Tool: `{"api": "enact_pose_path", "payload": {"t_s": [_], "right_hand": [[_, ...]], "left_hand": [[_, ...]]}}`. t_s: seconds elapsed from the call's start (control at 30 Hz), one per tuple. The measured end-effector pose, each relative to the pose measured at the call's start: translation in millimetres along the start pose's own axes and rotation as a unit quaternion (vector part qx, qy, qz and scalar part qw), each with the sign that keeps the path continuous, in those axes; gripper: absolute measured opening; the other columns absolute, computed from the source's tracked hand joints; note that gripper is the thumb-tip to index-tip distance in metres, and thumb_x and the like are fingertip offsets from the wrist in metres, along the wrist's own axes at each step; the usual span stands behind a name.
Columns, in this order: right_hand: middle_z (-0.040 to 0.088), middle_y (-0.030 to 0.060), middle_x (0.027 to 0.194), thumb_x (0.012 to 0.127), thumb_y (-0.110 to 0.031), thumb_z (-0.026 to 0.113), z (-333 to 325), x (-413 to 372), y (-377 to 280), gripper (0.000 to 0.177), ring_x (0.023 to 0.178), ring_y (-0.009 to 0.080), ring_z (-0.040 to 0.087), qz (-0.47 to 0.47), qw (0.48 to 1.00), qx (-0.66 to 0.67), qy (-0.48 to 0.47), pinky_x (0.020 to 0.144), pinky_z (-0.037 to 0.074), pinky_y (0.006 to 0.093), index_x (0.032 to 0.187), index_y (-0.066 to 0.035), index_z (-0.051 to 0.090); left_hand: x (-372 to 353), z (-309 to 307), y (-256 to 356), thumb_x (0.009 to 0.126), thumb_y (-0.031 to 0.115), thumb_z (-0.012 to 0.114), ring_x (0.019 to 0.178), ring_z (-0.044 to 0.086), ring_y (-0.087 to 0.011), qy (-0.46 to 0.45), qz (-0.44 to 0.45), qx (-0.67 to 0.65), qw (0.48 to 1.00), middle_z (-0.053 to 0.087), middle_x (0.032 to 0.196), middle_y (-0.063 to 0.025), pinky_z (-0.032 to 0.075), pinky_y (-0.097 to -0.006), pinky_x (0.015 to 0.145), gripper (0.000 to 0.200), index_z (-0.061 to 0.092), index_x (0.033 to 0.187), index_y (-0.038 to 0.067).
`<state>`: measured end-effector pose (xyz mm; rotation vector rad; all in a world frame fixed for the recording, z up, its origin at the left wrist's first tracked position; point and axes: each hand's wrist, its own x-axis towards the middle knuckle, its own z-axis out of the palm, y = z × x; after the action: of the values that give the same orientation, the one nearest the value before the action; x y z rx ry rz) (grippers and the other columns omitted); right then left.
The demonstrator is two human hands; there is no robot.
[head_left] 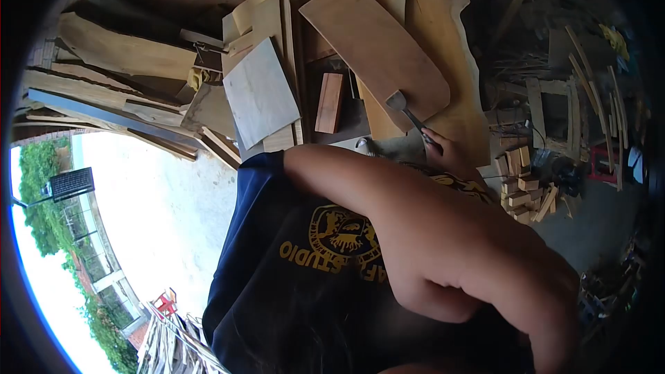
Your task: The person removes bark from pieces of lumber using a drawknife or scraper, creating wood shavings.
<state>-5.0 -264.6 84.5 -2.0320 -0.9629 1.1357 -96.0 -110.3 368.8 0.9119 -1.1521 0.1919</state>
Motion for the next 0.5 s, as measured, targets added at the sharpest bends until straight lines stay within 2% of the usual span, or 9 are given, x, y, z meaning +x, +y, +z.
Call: {"api": "enact_pose_path", "payload": {"t_s": [0.07, 0.17, 0.2, 0.27, 0.4, 0.47, 0.5], "right_hand": [[0.067, 0.0177, 0.101, 0.093, -0.022, 0.053, 1, 5, -12, 0.042, 0.092, 0.0286, 0.066, -0.003, 0.998, -0.043, 0.042, 0.080, 0.050, 0.0374, 0.134, -0.010, 0.050], [0.067, 0.0177, 0.099, 0.093, -0.020, 0.053, -3, -11, 1, 0.043, 0.090, 0.0295, 0.067, -0.028, 0.998, -0.033, 0.035, 0.079, 0.050, 0.0380, 0.135, -0.010, 0.048], [0.067, 0.0177, 0.099, 0.093, -0.020, 0.053, 2, -16, 25, 0.043, 0.090, 0.0295, 0.067, -0.026, 0.999, -0.030, 0.030, 0.079, 0.050, 0.0380, 0.135, -0.010, 0.048], [0.067, 0.0175, 0.096, 0.094, -0.020, 0.052, 15, -21, 79, 0.042, 0.086, 0.0291, 0.067, -0.246, 0.953, -0.102, 0.147, 0.078, 0.050, 0.0387, 0.135, -0.012, 0.048], [0.067, 0.0187, 0.094, 0.094, -0.020, 0.052, 11, -26, 46, 0.042, 0.085, 0.0322, 0.067, -0.181, 0.973, -0.083, 0.116, 0.077, 0.050, 0.0398, 0.135, -0.015, 0.048], [0.066, 0.0202, 0.095, 0.094, -0.021, 0.053, 8, -14, 17, 0.042, 0.088, 0.0358, 0.065, -0.036, 0.997, -0.033, 0.065, 0.077, 0.050, 0.0408, 0.135, -0.017, 0.048], [0.066, 0.0202, 0.095, 0.094, -0.021, 0.053, 7, -9, 9, 0.042, 0.088, 0.0358, 0.065, -0.032, 0.997, -0.030, 0.061, 0.077, 0.050, 0.0408, 0.135, -0.017, 0.048]], "left_hand": [[-1, 5, -3, 0.071, -0.005, 0.048, 0.102, 0.056, -0.0309, -0.001, -0.005, 0.025, 1.000, 0.060, 0.110, -0.0110, 0.043, -0.0413, 0.088, 0.048, 0.055, 0.118, 0.006], [-4, 14, -9, 0.072, -0.004, 0.049, 0.103, 0.056, -0.0306, 0.003, -0.021, 0.052, 0.998, 0.060, 0.110, -0.0107, 0.043, -0.0412, 0.088, 0.047, 0.055, 0.117, 0.006], [-6, 16, -10, 0.072, -0.004, 0.049, 0.103, 0.056, -0.0305, 0.004, -0.027, 0.061, 0.998, 0.060, 0.110, -0.0106, 0.044, -0.0412, 0.088, 0.047, 0.055, 0.117, 0.006], [-8, 17, -12, 0.073, -0.004, 0.050, 0.103, 0.056, -0.0303, 0.001, -0.040, 0.082, 0.996, 0.060, 0.110, -0.0104, 0.044, -0.0411, 0.088, 0.046, 0.055, 0.117, 0.006], [-15, 21, -18, 0.074, -0.003, 0.051, 0.103, 0.057, -0.0299, -0.001, -0.059, 0.111, 0.992, 0.061, 0.110, -0.0099, 0.044, -0.0410, 0.088, 0.044, 0.055, 0.117, 0.007], [-19, 24, -21, 0.074, -0.002, 0.052, 0.103, 0.057, -0.0297, 0.000, -0.067, 0.126, 0.990, 0.061, 0.110, -0.0097, 0.044, -0.0410, 0.088, 0.044, 0.055, 0.117, 0.007], [-21, 25, -22, 0.074, -0.002, 0.052, 0.103, 0.057, -0.0296, 0.001, -0.074, 0.133, 0.988, 0.061, 0.110, -0.0096, 0.044, -0.0409, 0.088, 0.043, 0.055, 0.117, 0.007]]}}
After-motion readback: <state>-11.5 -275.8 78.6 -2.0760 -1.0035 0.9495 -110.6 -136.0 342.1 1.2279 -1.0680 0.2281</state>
